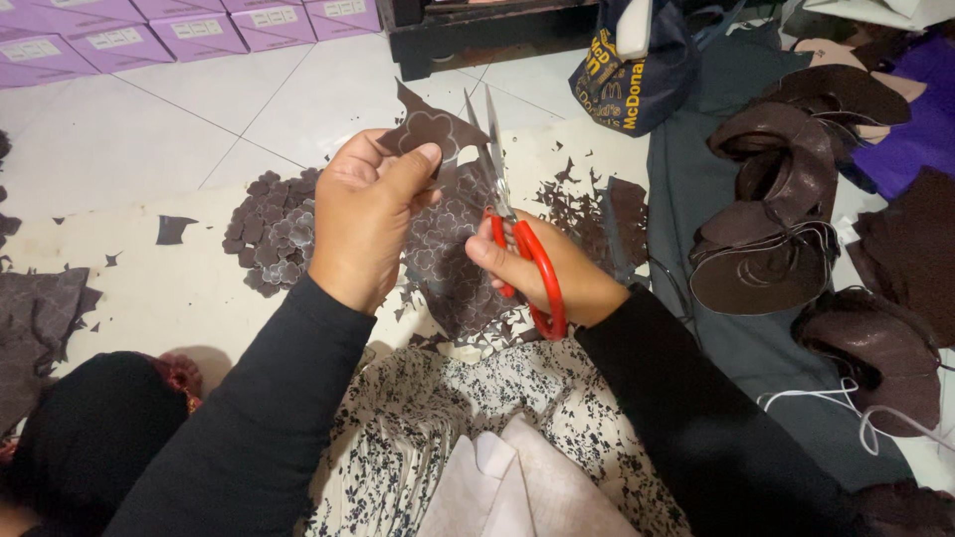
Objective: The person sits on the floor and uses red-handled scissors to cut flower-shaped pieces from a dark brown patterned fabric. They hold the fabric with the left hand and cut along the outlines with the right hand, accumulating cut pieces on the floor.
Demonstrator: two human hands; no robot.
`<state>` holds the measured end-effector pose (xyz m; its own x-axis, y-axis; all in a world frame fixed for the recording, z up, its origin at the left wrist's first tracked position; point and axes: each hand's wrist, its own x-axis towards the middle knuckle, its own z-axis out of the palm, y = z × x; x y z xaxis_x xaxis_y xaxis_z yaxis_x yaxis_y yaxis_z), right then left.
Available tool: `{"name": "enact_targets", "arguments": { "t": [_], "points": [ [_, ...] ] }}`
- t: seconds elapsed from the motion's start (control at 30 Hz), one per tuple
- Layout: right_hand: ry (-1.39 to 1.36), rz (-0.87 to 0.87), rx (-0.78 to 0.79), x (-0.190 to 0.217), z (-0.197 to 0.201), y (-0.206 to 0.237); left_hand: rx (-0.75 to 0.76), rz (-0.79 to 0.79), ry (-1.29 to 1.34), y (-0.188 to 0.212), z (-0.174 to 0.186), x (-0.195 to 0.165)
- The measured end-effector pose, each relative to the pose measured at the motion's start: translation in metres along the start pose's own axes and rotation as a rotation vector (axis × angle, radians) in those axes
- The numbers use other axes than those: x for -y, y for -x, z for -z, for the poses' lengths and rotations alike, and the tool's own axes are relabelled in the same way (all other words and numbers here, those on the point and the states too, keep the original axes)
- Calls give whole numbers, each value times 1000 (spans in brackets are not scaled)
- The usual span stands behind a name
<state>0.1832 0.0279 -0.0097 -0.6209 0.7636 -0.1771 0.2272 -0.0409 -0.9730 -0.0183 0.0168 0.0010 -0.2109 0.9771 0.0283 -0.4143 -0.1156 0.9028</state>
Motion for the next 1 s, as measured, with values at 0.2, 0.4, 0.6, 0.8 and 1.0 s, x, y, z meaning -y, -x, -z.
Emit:
{"name": "enact_targets", "arguments": {
  "t": [0.2, 0.4, 0.6, 0.8, 1.0],
  "points": [
    [181, 81, -32, 8, 1, 2, -30, -42, 29, 1, -1, -2],
    [266, 130, -38, 7, 1, 5, -64, -65, -14, 1, 0, -3],
    [218, 146, -34, 5, -4, 4, -45, -52, -36, 3, -6, 1],
    [217, 118, -77, 8, -4, 5, -31, -48, -43, 6, -11, 3],
    [165, 105, -66, 7, -4, 3, -4, -43, -22, 8, -14, 1]
  ]
}}
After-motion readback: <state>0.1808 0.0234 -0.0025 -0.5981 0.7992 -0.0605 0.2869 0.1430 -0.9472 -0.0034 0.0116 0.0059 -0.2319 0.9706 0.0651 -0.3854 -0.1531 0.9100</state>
